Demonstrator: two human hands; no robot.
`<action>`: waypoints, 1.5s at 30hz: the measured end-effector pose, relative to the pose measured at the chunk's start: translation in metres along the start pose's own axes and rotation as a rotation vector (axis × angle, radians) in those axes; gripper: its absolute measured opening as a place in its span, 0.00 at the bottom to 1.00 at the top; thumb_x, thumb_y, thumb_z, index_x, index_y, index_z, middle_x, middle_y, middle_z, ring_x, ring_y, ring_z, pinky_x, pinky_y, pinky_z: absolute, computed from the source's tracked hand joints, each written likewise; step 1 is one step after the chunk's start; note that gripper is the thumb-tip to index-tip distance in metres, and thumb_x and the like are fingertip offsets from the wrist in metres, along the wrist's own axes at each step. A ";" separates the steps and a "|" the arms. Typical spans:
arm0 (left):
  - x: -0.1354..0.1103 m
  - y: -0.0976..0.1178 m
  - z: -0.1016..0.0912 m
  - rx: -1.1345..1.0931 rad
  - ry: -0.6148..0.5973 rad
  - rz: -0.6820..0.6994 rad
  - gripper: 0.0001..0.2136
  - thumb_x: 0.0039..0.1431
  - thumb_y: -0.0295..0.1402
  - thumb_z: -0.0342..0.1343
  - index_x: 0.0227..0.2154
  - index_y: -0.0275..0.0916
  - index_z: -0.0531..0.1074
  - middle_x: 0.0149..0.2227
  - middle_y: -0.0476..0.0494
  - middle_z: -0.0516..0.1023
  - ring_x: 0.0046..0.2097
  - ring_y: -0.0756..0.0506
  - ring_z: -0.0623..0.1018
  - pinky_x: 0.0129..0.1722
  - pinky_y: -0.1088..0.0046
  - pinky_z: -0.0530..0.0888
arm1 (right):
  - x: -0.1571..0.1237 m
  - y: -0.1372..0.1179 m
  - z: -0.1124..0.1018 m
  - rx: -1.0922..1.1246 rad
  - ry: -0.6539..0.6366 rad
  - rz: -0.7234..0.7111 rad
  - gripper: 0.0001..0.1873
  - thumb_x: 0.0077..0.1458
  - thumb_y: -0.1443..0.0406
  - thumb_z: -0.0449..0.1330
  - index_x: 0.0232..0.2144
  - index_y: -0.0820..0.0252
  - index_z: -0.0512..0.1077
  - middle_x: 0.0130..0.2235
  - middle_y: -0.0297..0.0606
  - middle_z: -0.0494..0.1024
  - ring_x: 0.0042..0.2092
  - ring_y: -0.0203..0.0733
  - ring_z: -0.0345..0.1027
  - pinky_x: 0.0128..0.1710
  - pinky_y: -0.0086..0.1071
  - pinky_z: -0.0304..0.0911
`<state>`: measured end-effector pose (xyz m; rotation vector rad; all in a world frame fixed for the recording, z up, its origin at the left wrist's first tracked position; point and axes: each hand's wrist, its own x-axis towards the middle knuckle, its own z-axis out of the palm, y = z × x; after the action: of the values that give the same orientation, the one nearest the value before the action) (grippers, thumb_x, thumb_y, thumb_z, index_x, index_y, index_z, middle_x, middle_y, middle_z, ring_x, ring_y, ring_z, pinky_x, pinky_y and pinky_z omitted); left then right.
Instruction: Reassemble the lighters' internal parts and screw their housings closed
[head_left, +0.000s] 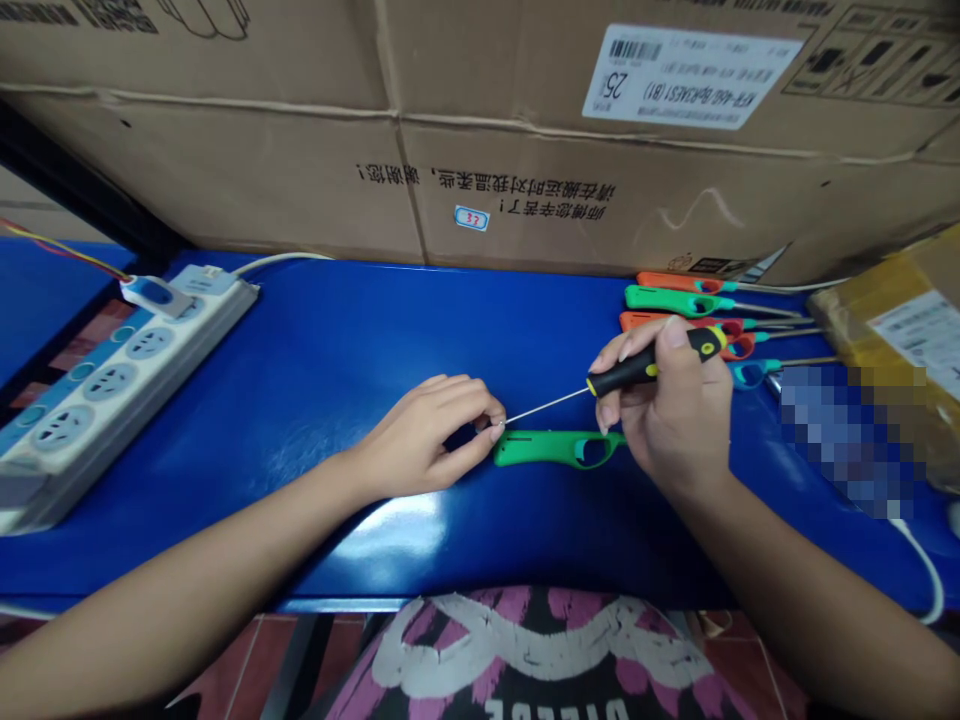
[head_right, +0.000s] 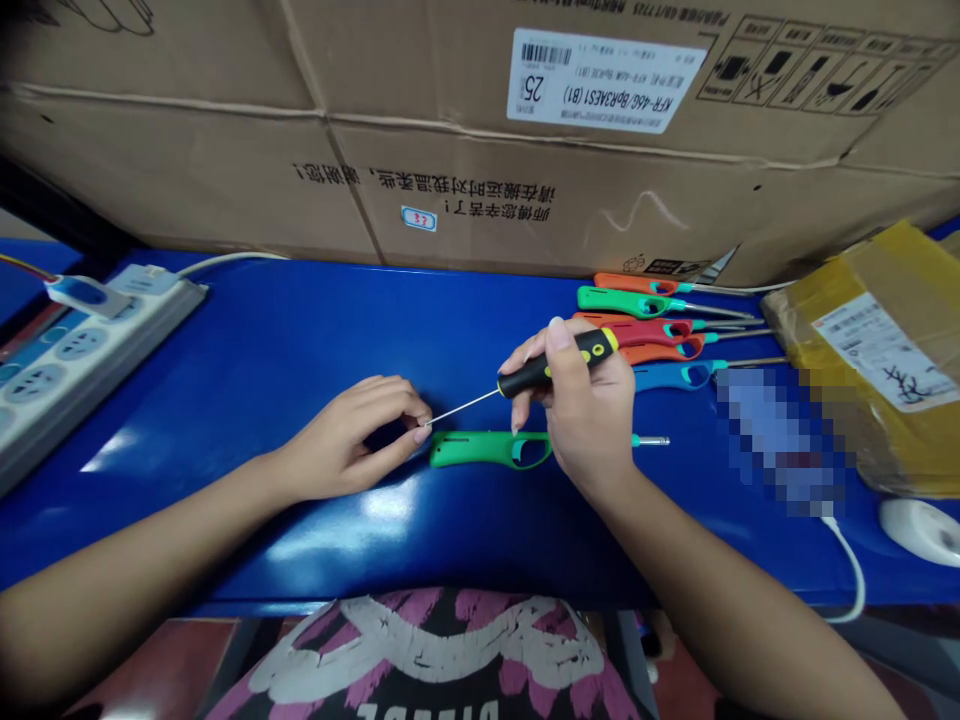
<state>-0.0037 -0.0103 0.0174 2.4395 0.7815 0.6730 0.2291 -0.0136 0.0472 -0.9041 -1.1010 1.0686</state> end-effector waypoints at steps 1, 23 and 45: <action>0.000 0.000 0.000 0.005 -0.002 0.003 0.05 0.69 0.31 0.49 0.38 0.38 0.69 0.34 0.47 0.74 0.37 0.47 0.72 0.39 0.69 0.65 | -0.001 0.000 0.000 -0.016 -0.002 0.008 0.18 0.59 0.50 0.63 0.26 0.55 0.69 0.27 0.32 0.77 0.15 0.32 0.64 0.11 0.28 0.59; -0.001 0.001 -0.001 0.081 -0.063 0.021 0.07 0.71 0.33 0.48 0.39 0.39 0.71 0.35 0.47 0.75 0.37 0.47 0.72 0.38 0.69 0.61 | -0.006 0.005 0.000 -0.050 -0.044 0.003 0.15 0.62 0.53 0.61 0.28 0.55 0.70 0.28 0.33 0.77 0.17 0.33 0.66 0.12 0.29 0.62; -0.001 -0.002 -0.001 -0.034 -0.076 0.019 0.08 0.71 0.32 0.48 0.39 0.38 0.72 0.35 0.46 0.75 0.37 0.48 0.73 0.40 0.69 0.64 | -0.007 0.004 -0.002 -0.127 -0.089 -0.034 0.16 0.64 0.54 0.60 0.27 0.55 0.69 0.28 0.32 0.77 0.17 0.31 0.65 0.14 0.30 0.60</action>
<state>-0.0052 -0.0094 0.0165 2.4297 0.7117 0.5926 0.2294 -0.0191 0.0415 -0.9420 -1.2657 1.0275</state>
